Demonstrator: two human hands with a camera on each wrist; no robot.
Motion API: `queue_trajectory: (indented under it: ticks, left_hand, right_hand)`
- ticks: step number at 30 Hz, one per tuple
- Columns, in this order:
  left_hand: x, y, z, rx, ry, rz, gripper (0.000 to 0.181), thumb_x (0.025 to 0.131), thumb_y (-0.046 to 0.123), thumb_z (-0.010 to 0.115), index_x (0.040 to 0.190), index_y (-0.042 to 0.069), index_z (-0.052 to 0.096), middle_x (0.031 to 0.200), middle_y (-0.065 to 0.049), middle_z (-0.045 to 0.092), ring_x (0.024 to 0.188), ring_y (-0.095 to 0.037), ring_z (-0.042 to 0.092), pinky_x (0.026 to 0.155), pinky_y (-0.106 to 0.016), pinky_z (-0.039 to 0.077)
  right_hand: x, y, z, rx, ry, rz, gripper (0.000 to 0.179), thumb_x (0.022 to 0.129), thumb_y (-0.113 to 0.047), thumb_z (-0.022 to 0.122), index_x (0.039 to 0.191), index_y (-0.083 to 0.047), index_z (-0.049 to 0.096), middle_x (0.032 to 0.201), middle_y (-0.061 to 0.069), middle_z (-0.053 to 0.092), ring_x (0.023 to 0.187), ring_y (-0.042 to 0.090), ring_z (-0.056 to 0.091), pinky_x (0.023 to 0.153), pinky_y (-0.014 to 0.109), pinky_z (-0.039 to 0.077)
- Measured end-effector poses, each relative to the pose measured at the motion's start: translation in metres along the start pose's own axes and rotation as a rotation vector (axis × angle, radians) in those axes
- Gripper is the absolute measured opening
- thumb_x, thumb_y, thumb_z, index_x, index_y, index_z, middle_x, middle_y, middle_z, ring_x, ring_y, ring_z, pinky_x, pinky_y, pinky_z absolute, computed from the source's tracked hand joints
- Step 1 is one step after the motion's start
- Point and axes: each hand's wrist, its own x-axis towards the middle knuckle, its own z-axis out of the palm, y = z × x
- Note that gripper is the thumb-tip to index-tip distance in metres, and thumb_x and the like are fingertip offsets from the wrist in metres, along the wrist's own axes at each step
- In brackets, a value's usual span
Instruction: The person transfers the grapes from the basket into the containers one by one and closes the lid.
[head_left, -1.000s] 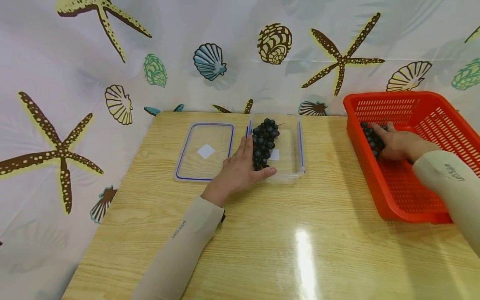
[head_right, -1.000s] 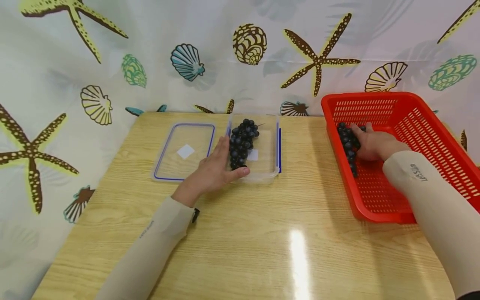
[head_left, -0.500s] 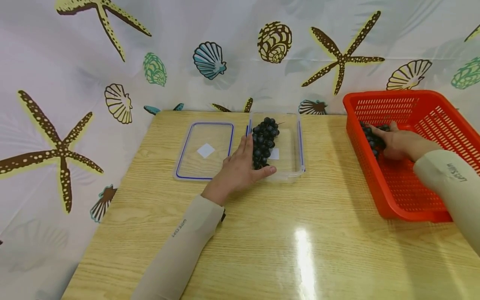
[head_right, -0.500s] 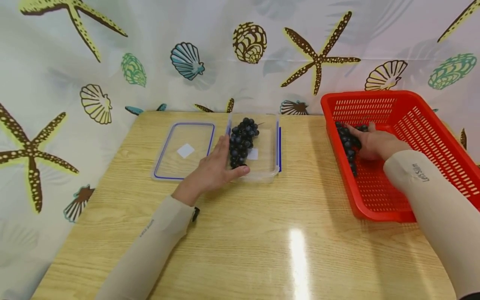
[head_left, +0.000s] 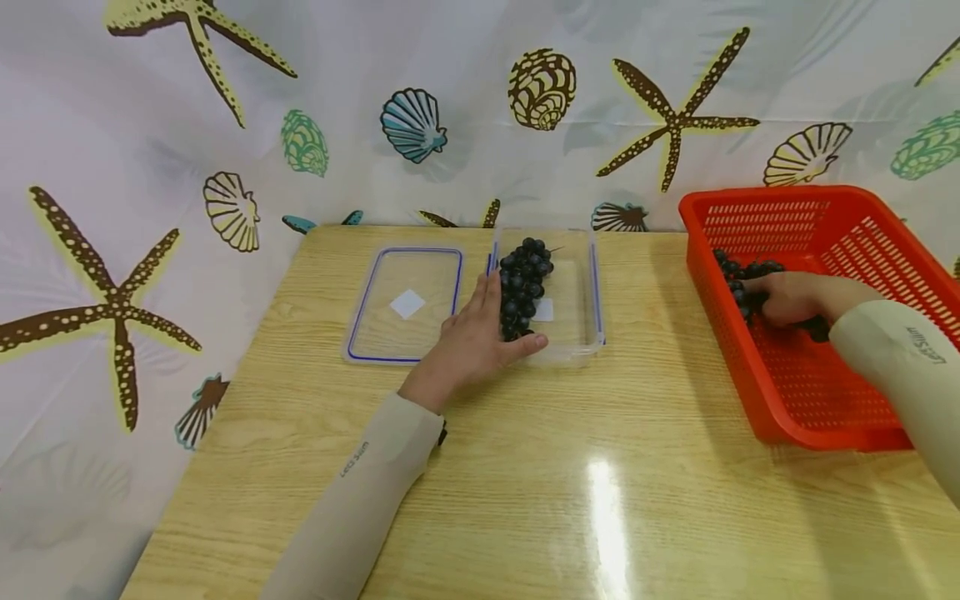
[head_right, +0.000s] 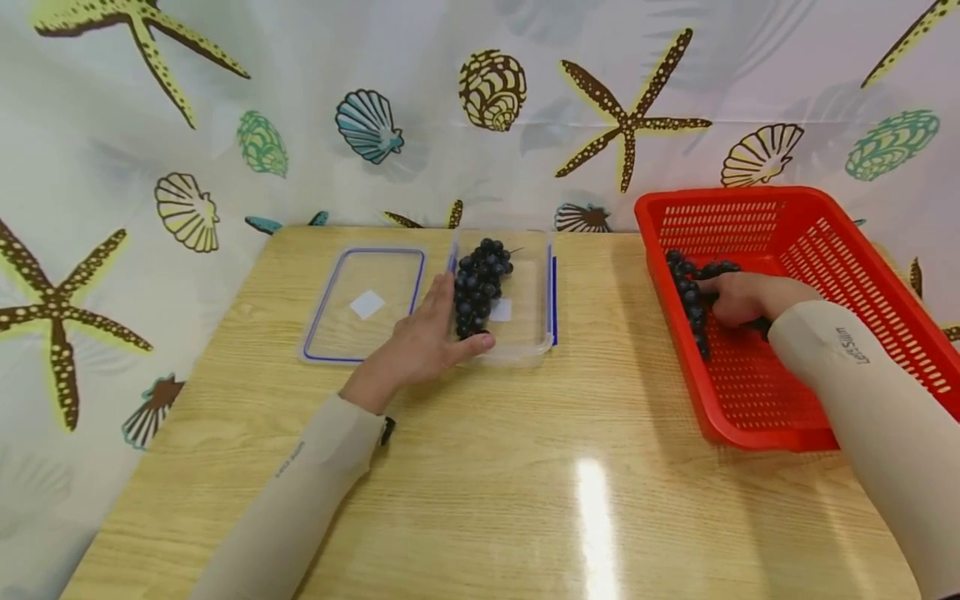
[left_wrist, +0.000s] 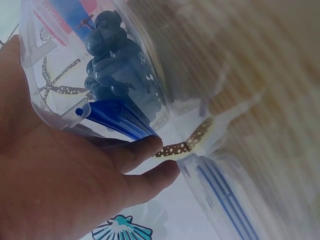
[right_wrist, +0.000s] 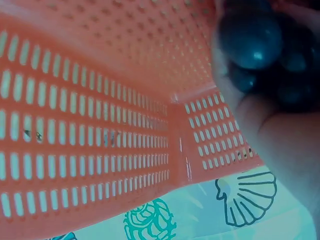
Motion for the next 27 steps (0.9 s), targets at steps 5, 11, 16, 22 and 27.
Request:
queue_trajectory:
  ticks: [5,11,16,22,27]
  left_hand:
    - [0.0,-0.002,0.0,-0.009,0.016,0.006,0.116,0.091,0.074,0.054,0.161,0.011,-0.014,0.168,-0.014,-0.009,0.152,-0.036,0.009,0.116,-0.063,0.011]
    - [0.0,-0.005,0.002,-0.015,-0.003,0.008,0.117,0.09,0.074,0.054,0.16,0.012,-0.016,0.168,-0.014,-0.011,0.152,-0.036,0.009,0.116,-0.063,0.011]
    - [0.0,-0.003,0.003,-0.017,-0.002,0.008,0.117,0.09,0.075,0.053,0.16,0.012,-0.016,0.168,-0.013,-0.011,0.151,-0.038,0.01,0.116,-0.063,0.011]
    - [0.002,-0.002,0.002,-0.014,0.001,0.006,0.116,0.09,0.075,0.053,0.16,0.013,-0.015,0.168,-0.012,-0.011,0.152,-0.036,0.009,0.116,-0.063,0.011]
    - [0.003,-0.002,0.002,-0.008,-0.001,0.009,0.116,0.091,0.074,0.053,0.161,0.011,-0.015,0.168,-0.013,-0.011,0.152,-0.035,0.008,0.115,-0.064,0.012]
  right_hand:
    - [0.002,0.002,0.003,-0.018,0.087,0.037,0.083,0.089,0.0,0.048,0.16,0.0,0.005,0.141,0.056,0.019,0.094,0.047,0.051,0.072,0.048,0.044]
    - [0.006,-0.002,0.001,0.005,0.213,0.064,0.102,0.086,0.004,0.051,0.16,-0.015,-0.017,0.141,0.057,-0.015,0.055,0.031,0.047,0.055,0.042,0.04]
    - [0.003,-0.008,-0.005,0.019,0.321,0.068,0.11,0.087,0.0,0.057,0.158,-0.023,-0.024,0.144,0.051,-0.022,0.049,0.027,0.042,0.048,0.037,0.036]
    - [-0.008,-0.02,-0.018,-0.014,0.395,0.076,0.111,0.089,-0.008,0.062,0.158,-0.029,-0.023,0.15,0.049,-0.014,0.054,0.034,0.048,0.051,0.044,0.04]
    - [-0.018,-0.036,-0.026,-0.005,0.494,0.038,0.109,0.09,-0.01,0.06,0.158,-0.035,-0.02,0.155,0.044,-0.007,0.057,0.035,0.048,0.052,0.046,0.04]
